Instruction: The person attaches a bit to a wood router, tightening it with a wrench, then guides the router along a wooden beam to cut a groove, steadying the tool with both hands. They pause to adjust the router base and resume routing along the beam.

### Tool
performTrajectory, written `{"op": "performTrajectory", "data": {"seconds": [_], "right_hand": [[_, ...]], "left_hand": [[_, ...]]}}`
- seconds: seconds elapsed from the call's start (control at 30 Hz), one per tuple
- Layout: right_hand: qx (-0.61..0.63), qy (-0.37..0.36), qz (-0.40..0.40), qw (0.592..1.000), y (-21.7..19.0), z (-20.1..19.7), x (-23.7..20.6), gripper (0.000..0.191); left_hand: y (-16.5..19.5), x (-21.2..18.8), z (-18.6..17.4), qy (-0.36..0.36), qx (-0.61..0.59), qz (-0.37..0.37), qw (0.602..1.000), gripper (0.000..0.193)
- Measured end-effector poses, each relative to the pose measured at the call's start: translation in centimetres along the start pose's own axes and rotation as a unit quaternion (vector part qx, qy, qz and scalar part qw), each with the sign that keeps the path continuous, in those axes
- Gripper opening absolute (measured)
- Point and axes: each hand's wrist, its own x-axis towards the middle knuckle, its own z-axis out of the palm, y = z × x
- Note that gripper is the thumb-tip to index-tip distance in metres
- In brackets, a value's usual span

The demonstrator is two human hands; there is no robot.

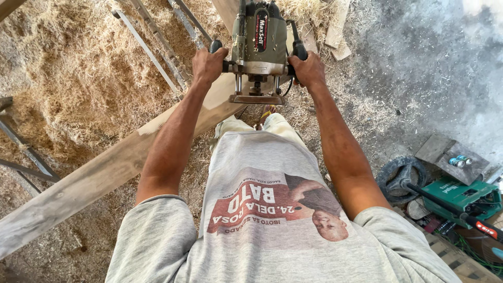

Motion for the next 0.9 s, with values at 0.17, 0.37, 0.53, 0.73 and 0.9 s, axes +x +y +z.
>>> {"op": "performTrajectory", "data": {"seconds": [0.17, 0.37, 0.53, 0.73, 0.9], "right_hand": [[0.003, 0.027, -0.052, 0.998, 1.5, 0.8, 0.4, 0.045], [0.012, 0.002, -0.039, 0.999, 3.1, 0.8, 0.9, 0.046], [0.073, -0.104, 0.023, 0.992, 3.7, -0.8, 1.6, 0.031], [0.079, -0.209, 0.126, 0.967, 3.7, -1.5, 2.1, 0.029], [0.081, -0.228, 0.119, 0.963, 2.9, -2.3, 2.3, 0.026]], "left_hand": [[-0.4, -0.8, 0.1, 0.032, -0.043, 0.03, 0.998, 0.052], [-1.6, 0.3, 0.3, 0.007, -0.012, 0.04, 0.999, 0.044], [-2.5, 1.1, 0.2, -0.004, 0.266, 0.278, 0.923, 0.019], [-2.0, -0.2, -1.6, -0.146, 0.129, 0.022, 0.981, 0.027], [-2.4, -1.3, -2.7, -0.172, -0.049, -0.086, 0.98, 0.031]]}}
